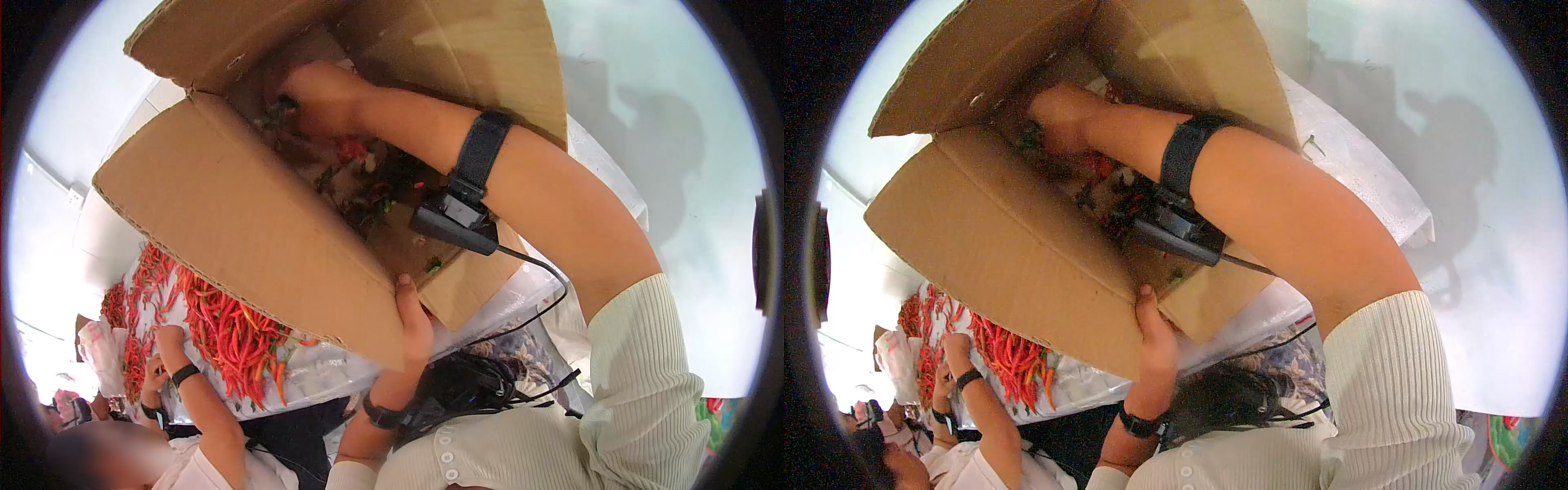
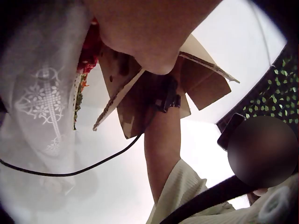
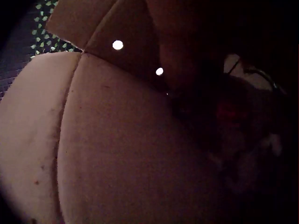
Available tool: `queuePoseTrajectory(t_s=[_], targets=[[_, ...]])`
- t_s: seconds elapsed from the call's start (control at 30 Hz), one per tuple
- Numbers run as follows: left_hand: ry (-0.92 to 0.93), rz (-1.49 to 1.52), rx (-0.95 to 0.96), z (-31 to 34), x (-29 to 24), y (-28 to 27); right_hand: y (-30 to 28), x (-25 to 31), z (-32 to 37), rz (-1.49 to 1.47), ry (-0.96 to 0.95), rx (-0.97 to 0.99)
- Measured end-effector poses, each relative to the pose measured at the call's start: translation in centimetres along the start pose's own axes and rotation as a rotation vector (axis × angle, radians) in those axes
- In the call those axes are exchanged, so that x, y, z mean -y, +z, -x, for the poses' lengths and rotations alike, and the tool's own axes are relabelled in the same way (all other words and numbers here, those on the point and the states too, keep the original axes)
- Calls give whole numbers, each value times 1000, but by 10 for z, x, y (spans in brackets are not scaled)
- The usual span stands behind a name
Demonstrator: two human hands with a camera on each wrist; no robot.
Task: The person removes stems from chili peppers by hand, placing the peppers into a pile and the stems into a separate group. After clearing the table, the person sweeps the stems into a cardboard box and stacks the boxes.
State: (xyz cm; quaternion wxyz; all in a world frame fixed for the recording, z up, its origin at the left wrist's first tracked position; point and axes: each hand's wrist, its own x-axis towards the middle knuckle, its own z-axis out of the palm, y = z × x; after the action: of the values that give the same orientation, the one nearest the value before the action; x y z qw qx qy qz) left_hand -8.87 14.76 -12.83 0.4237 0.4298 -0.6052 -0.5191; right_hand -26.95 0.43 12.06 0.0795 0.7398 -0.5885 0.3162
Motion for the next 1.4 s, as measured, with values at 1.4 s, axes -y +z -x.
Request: queuePoseTrajectory(t_s=[1.4], targets=[[107, -128, 169, 25, -74, 44, -23, -29, 160, 222, 78, 679]])
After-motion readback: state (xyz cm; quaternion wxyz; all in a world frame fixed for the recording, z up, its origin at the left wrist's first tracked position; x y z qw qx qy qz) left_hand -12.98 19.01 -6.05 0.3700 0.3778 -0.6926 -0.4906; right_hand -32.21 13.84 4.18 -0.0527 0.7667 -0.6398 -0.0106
